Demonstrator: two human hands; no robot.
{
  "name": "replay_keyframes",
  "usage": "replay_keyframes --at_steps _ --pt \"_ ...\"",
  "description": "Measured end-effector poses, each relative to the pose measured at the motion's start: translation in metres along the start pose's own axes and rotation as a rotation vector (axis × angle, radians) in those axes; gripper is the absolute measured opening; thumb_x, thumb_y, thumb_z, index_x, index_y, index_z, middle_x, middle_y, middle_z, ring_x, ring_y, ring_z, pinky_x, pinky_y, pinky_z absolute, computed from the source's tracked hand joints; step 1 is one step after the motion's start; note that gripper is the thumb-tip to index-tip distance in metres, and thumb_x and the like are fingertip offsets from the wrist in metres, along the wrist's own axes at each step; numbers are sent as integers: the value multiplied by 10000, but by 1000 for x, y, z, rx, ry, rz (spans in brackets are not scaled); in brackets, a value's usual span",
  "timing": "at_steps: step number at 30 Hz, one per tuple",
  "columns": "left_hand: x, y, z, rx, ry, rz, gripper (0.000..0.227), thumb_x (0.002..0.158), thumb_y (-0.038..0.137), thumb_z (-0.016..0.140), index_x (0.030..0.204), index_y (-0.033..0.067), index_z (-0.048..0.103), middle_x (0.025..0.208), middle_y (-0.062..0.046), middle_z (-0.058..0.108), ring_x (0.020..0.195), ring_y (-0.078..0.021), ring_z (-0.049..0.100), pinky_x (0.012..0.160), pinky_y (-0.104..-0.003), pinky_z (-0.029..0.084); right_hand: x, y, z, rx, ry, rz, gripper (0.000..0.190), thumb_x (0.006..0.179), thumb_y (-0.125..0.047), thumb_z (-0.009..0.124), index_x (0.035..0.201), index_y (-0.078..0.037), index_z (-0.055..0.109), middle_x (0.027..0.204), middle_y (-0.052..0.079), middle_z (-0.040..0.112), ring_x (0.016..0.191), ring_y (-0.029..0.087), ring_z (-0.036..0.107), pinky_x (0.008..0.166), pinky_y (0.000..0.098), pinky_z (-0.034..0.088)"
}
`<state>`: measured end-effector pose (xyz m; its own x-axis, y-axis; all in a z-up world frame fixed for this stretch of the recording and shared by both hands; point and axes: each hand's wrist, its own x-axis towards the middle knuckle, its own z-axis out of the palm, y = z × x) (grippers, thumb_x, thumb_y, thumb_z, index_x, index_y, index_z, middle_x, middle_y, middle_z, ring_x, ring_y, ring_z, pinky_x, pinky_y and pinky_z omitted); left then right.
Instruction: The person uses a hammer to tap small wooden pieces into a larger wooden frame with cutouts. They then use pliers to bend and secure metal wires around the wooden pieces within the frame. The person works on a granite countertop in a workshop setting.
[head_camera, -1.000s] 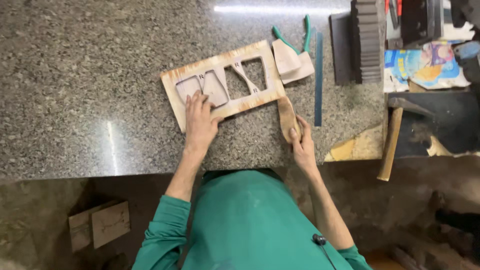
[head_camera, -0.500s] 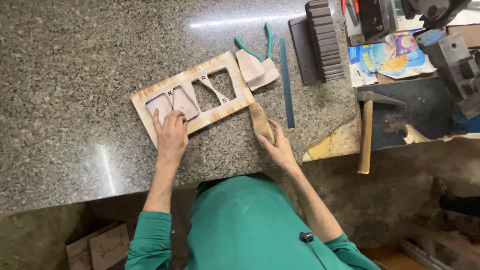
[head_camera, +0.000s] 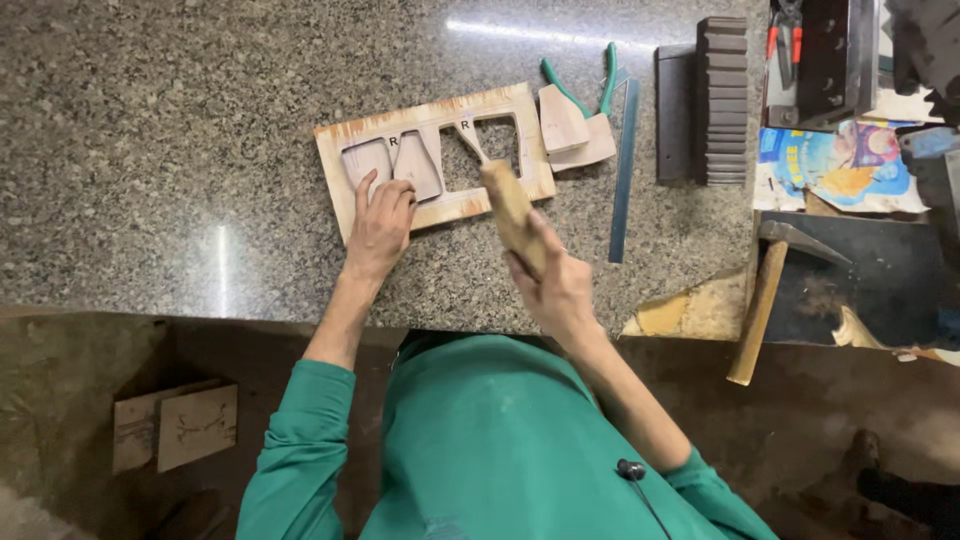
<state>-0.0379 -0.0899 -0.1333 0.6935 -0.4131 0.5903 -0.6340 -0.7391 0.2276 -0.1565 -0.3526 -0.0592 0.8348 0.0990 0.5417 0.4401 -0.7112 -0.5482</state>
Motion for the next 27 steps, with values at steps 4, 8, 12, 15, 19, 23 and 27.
replay_keyframes --at_steps 4,8,12,15,19,23,27 --pt "0 -3 5 -16 2 -4 107 976 58 677 1069 8 662 1140 -82 619 1155 -229 631 1219 -519 347 32 1 37 -430 -431 -13 724 950 -150 771 1569 -182 397 917 161 687 609 306 677 536 415 560" --pt "4 -5 6 -6 72 38 150 952 88 684 1075 4 668 1145 -94 620 1158 -243 623 1215 -528 334 32 -8 27 -294 -163 -51 733 899 -119 803 1529 -126 430 884 141 667 654 312 660 571 433 539" --pt "0 -5 -3 -35 24 -8 140 966 74 673 1093 18 660 1209 -102 626 1221 -263 608 1216 -526 350 14 -17 12 -175 -97 -26 700 925 -101 792 1531 -106 443 889 129 673 690 303 670 627 428 546" --pt "-3 -14 -21 -102 153 -83 199 1002 64 631 1186 -7 654 1317 -136 616 1286 -301 586 1211 -522 356 16 -23 31 -80 -30 -75 688 981 -126 795 1544 -88 402 937 101 689 689 263 683 613 390 556" --pt "-24 -30 -44 -102 251 -292 221 1036 53 618 1245 -9 659 1323 -146 606 1275 -338 573 1186 -513 387 24 -41 80 -160 -183 -53 605 923 -138 730 1476 -209 493 1150 128 735 763 275 722 631 383 587" --pt "-33 -33 -58 -98 239 -354 245 1025 63 634 1257 -6 674 1295 -142 617 1272 -354 562 1170 -509 417 24 -59 87 -295 -588 -23 648 947 -207 731 1529 -158 450 955 152 686 641 333 665 567 451 555" --pt "-39 -21 -59 -196 203 -416 235 994 61 645 1217 7 696 1256 -136 642 1241 -332 585 1120 -509 433 4 -59 54 -97 -395 -128 643 922 -171 735 1499 -131 454 1020 148 703 690 306 686 603 423 567"
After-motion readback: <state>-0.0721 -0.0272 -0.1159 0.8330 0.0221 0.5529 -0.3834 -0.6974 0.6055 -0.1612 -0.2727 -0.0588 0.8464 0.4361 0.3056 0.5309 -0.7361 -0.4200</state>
